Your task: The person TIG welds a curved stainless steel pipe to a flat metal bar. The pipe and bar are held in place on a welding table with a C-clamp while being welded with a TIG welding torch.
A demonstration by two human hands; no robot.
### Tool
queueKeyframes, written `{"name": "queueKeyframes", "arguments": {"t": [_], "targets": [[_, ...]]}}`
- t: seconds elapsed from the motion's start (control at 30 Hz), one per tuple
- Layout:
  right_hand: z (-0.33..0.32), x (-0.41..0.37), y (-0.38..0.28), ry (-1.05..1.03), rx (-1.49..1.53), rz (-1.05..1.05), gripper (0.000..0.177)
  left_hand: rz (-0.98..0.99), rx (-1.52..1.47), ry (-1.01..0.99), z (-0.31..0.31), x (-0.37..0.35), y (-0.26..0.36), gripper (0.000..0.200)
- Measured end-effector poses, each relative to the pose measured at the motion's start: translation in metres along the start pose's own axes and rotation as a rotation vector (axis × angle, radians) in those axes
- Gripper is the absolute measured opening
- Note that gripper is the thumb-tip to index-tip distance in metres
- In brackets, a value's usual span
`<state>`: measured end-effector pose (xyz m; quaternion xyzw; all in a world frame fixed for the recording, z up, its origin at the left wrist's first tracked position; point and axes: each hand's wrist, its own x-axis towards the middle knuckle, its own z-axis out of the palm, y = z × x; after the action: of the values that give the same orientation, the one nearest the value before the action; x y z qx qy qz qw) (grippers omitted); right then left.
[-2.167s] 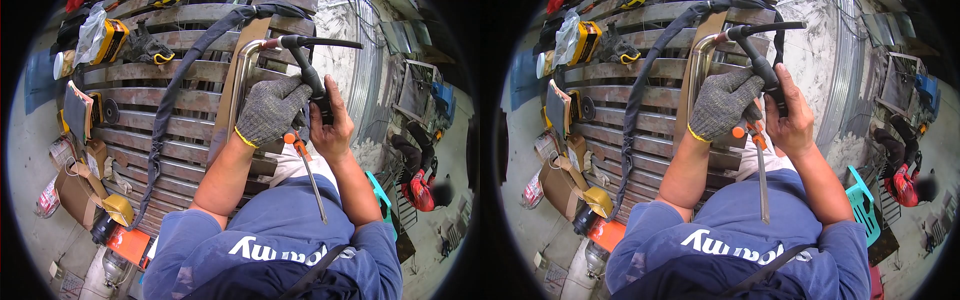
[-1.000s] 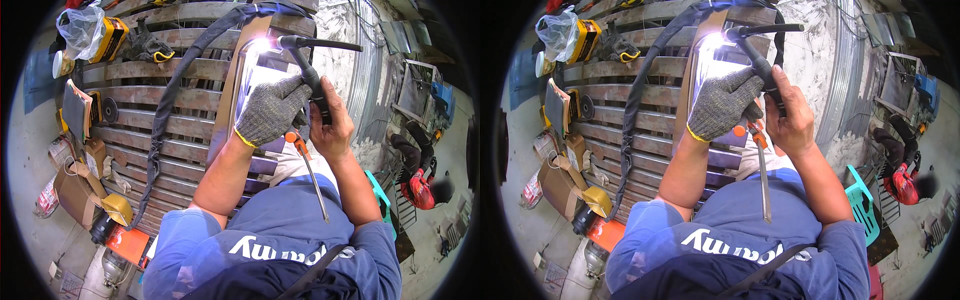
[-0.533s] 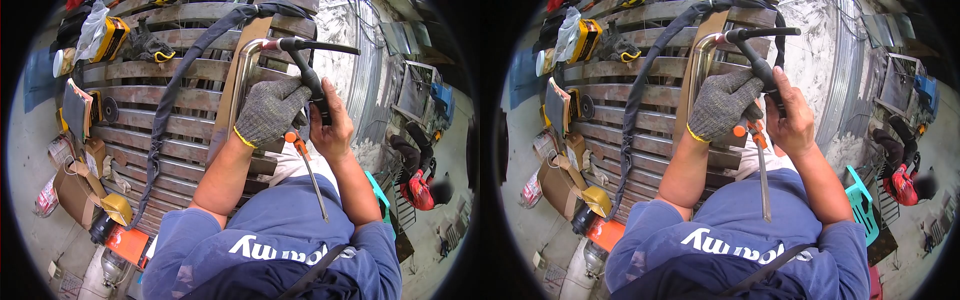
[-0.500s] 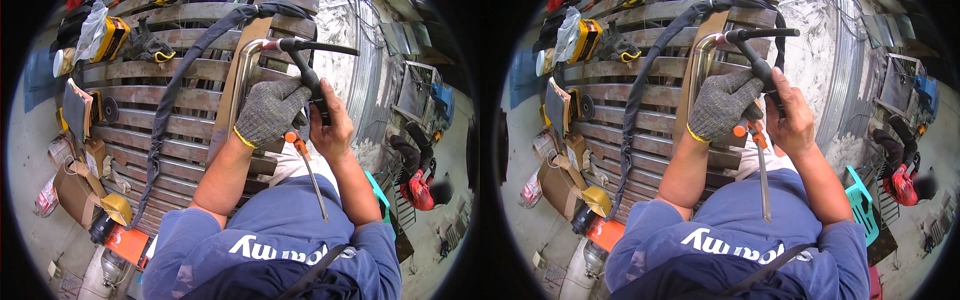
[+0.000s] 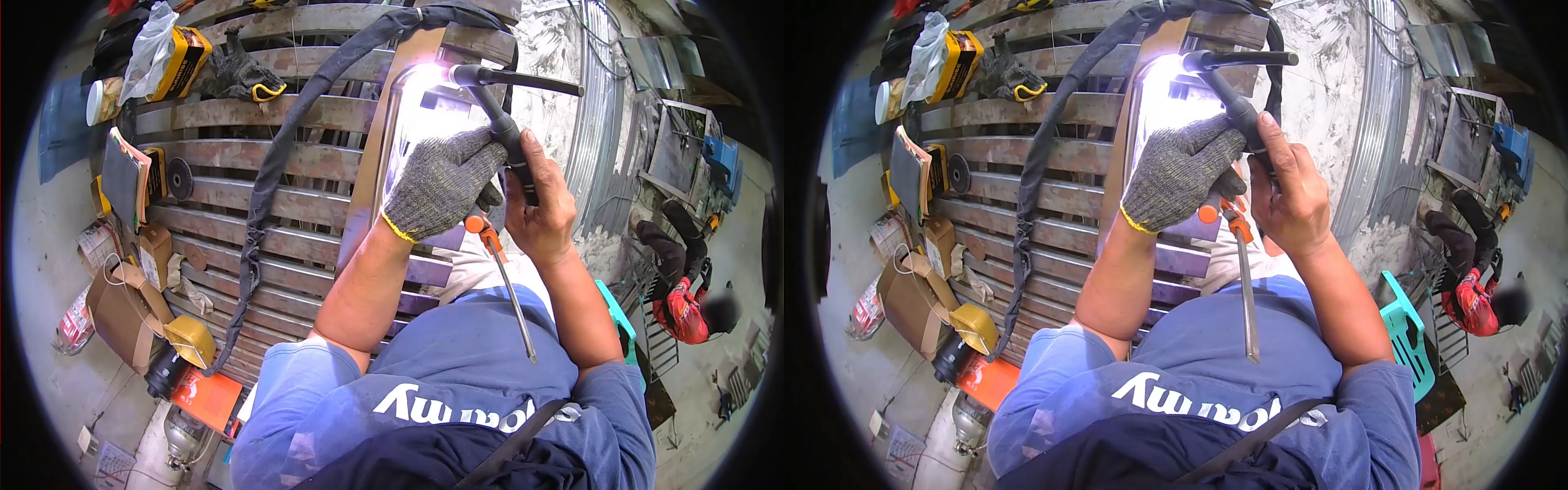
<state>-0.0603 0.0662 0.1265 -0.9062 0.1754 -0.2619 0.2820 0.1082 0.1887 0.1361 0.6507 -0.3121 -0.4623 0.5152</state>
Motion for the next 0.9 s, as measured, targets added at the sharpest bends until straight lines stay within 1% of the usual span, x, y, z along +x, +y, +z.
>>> {"name": "queueKeyframes", "arguments": {"t": [0.03,0.13,0.17,0.23,0.27,0.33,0.37,0.47,0.5,0.6,0.63,0.73,0.83,0.9], "targets": [[0.001,0.002,0.0,0.008,0.001,-0.017,0.076,0.009,-0.019,0.007,0.001,-0.001,0.0,0.035],[0.003,0.002,0.0,0.053,-0.012,-0.035,0.075,-0.001,-0.031,-0.011,0.0,-0.001,0.0,0.036],[0.002,0.0,0.001,0.035,-0.012,-0.017,0.073,-0.011,-0.028,-0.023,-0.001,-0.001,0.0,0.036],[0.0,-0.004,0.001,-0.002,-0.012,0.019,0.069,0.112,0.094,-0.025,-0.002,0.0,-0.007,0.036],[0.001,-0.003,0.001,0.018,-0.004,-0.001,0.071,0.173,0.154,-0.026,-0.003,0.001,-0.008,0.036],[0.004,0.002,0.001,0.06,0.011,-0.04,0.075,0.019,0.017,-0.025,-0.001,0.0,-0.002,0.036],[0.003,0.002,0.001,0.041,0.004,-0.038,0.075,-0.058,-0.051,-0.024,-0.001,0.0,0.001,0.036],[0.001,0.001,0.002,0.012,-0.01,-0.044,0.075,0.143,-0.011,0.032,0.001,0.0,-0.005,0.027],[0.001,0.002,0.002,0.019,-0.01,-0.053,0.075,-0.034,-0.177,0.022,0.002,-0.001,0.005,0.026],[0.003,0.001,0.001,0.043,-0.018,-0.048,0.076,0.176,0.005,0.011,-0.001,0.0,-0.003,0.026],[0.004,-0.001,0.002,0.051,-0.022,-0.042,0.076,0.13,-0.018,-0.012,-0.001,-0.002,-0.002,0.024],[0.002,-0.005,0.004,0.012,-0.021,-0.012,0.07,0.633,0.531,0.091,-0.005,0.004,-0.021,0.023],[0.0,-0.006,0.004,-0.019,-0.016,-0.002,0.069,0.301,0.264,-0.023,-0.005,0.0,-0.011,0.025],[-0.001,-0.005,0.004,-0.04,-0.024,0.002,0.067,0.261,0.198,-0.003,-0.002,-0.001,-0.011,0.031]]}}
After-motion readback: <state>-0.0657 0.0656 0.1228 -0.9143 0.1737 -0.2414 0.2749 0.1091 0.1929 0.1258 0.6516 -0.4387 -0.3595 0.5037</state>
